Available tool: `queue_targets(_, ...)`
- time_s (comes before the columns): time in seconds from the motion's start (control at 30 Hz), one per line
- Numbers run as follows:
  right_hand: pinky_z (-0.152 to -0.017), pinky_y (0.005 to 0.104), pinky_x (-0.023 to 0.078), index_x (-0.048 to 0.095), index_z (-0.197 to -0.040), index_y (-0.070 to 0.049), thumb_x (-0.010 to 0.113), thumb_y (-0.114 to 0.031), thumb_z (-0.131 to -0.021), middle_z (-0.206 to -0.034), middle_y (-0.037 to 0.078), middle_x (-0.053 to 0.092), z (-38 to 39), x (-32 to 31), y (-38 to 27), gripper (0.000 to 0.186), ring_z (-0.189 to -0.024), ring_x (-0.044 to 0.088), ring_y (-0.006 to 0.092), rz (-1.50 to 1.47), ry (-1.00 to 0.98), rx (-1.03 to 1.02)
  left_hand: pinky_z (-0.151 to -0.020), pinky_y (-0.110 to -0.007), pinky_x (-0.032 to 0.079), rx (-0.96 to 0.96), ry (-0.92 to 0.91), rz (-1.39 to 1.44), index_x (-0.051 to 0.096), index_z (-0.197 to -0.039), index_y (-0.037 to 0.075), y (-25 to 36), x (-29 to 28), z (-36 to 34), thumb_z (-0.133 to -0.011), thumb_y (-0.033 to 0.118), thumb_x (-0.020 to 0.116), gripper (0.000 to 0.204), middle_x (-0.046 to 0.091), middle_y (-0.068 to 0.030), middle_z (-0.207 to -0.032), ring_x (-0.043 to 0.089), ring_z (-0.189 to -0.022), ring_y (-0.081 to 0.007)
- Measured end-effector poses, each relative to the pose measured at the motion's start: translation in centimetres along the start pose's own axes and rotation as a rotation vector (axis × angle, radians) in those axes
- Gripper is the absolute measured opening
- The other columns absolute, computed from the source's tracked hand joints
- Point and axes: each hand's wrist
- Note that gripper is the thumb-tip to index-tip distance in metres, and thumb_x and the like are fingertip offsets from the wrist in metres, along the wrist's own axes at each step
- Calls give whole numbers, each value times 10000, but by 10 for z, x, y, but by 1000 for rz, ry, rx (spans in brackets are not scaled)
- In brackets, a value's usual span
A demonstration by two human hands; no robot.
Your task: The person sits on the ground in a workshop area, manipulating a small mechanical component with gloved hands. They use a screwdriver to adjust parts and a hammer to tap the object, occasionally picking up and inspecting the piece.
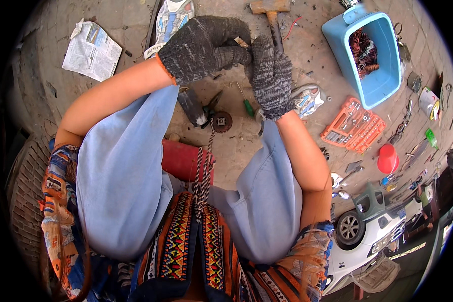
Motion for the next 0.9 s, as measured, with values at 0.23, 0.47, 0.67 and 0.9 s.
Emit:
queue_targets(0.23,-827,415,420,430,-1253,11,488,-84,-861,-1156,200,509,-6,-4,-1,408,-991,521,325,14,121,-56,-713,-323,497,34,21,-228,609,-1031,37,-4,8,1,-774,168,665,293,643,-124,-857,634,-784,-221)
queue_targets(0.47,-675,332,489,581,-977,-21,506,-138,-908,-806,131,637,-31,-46,-6,155,-744,631,251,-572,27,219,-753,-356,488,147,102,48,609,-961,70,-4,-4,-15,-771,146,641,208,632,-122,-908,613,-839,-276)
queue_targets(0.67,-674,387,487,628,-963,-90,648,-202,-782,-856,120,622,-35,-55,1,214,-778,599,304,-148,174,-22,-794,-336,495,282,132,-12,622,-1041,88,-6,-7,-12,-777,176,656,280,622,-97,-1022,619,-865,-254)
queue_targets(0.9,-674,354,499,636,-1041,-170,710,-199,-707,-869,60,632,-40,-63,4,342,-799,607,241,59,285,-82,-760,-307,501,151,66,339,631,-1001,55,6,-18,-8,-797,145,660,224,637,-85,-979,621,-870,-185)
Point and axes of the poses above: each hand's wrist, its own z-axis away from the middle knuckle, its own x-axis out of the palm, y = z × x
